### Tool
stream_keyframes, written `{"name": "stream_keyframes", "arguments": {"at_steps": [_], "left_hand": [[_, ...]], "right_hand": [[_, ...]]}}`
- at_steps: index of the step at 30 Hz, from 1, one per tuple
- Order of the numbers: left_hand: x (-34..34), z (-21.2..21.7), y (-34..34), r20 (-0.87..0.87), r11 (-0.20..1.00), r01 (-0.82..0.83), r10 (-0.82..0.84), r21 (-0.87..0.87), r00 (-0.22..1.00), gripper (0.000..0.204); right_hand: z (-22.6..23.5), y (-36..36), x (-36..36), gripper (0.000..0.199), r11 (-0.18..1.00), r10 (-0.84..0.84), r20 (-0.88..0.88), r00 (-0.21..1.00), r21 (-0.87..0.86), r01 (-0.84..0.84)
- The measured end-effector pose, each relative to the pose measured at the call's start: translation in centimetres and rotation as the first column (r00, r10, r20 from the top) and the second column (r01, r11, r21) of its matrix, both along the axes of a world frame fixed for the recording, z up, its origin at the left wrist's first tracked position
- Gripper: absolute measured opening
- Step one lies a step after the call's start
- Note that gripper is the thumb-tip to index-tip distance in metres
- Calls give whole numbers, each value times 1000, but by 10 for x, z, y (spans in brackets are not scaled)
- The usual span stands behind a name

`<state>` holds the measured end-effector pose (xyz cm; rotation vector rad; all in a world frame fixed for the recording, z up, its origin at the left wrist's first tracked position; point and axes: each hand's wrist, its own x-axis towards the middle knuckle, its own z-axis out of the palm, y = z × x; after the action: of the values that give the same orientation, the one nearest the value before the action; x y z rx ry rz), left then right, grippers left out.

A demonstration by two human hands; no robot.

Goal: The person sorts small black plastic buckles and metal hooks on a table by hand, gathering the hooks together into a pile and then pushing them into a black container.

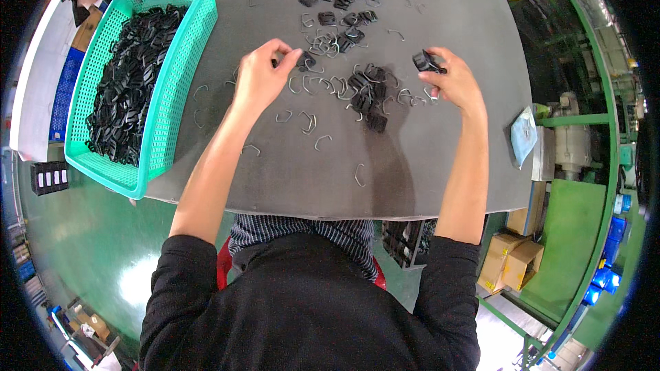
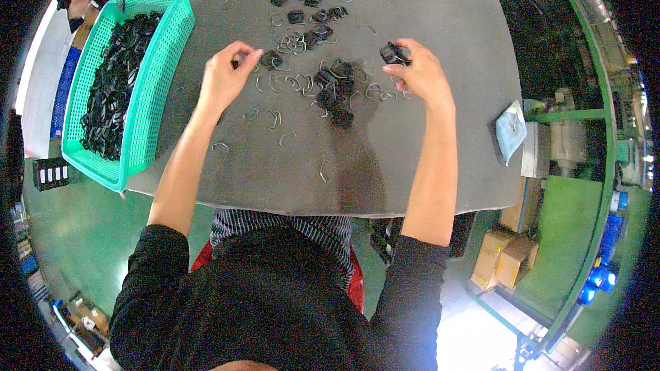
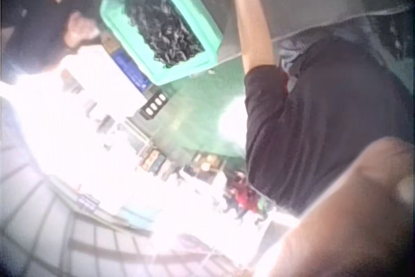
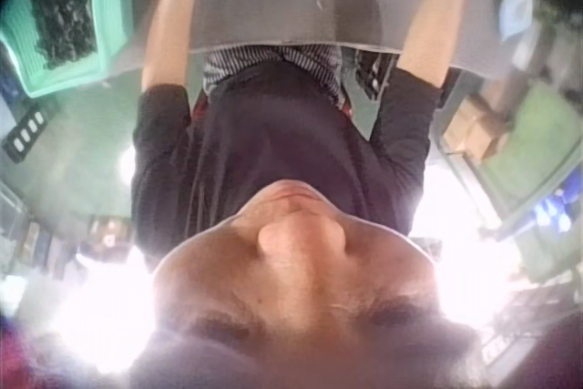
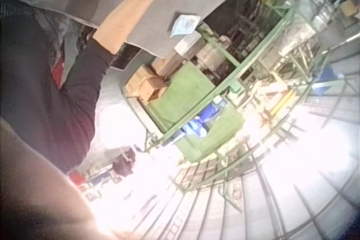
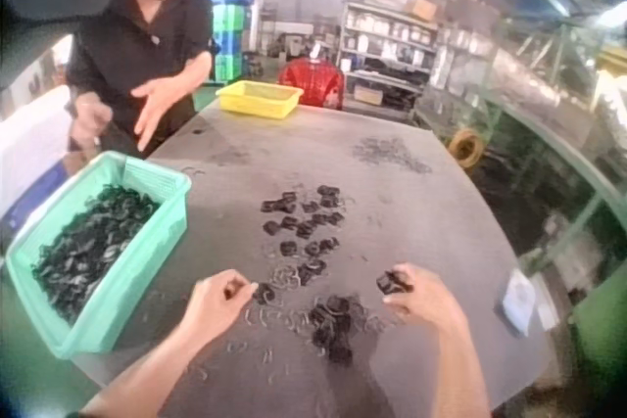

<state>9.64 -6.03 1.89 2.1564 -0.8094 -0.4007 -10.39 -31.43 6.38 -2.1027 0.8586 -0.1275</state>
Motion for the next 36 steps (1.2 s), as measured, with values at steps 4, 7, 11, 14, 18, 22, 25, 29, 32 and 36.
{"name": "stream_keyframes", "arguments": {"at_steps": [4,7,11,14,18,22,25,29,32,36], "left_hand": [[10,-37,-17,385,991,-23,-31,134,922,30],[17,-20,-24,121,984,114,-130,134,984,34],[33,-9,-14,-701,969,128,-242,-212,670,28],[35,-29,-20,-332,953,301,-297,-42,895,25],[42,10,4,-754,870,97,-470,-483,460,33],[46,9,44,-731,755,-144,-539,-640,419,34],[38,10,87,-724,848,-152,-325,-508,609,30],[31,-3,126,-442,994,-86,51,-60,895,23],[6,-7,127,-35,972,-206,211,114,977,24],[-10,-13,122,201,949,-239,199,203,959,36]], "right_hand": [[4,-17,11,40,997,49,-115,992,66,-42],[-4,-17,13,37,979,106,-32,994,177,-98],[-3,-16,13,28,924,134,-2,991,361,-124],[-33,-21,34,25,865,103,-247,964,-456,-209],[-56,19,117,38,899,-8,-186,982,-432,-74],[-67,43,146,34,900,192,-191,963,-356,-250],[-44,39,132,27,967,255,35,966,20,-256],[-47,18,102,31,978,199,46,979,-76,-195],[-42,21,85,34,997,53,80,995,47,-57],[-53,9,64,29,746,-184,347,920,659,-99]]}}
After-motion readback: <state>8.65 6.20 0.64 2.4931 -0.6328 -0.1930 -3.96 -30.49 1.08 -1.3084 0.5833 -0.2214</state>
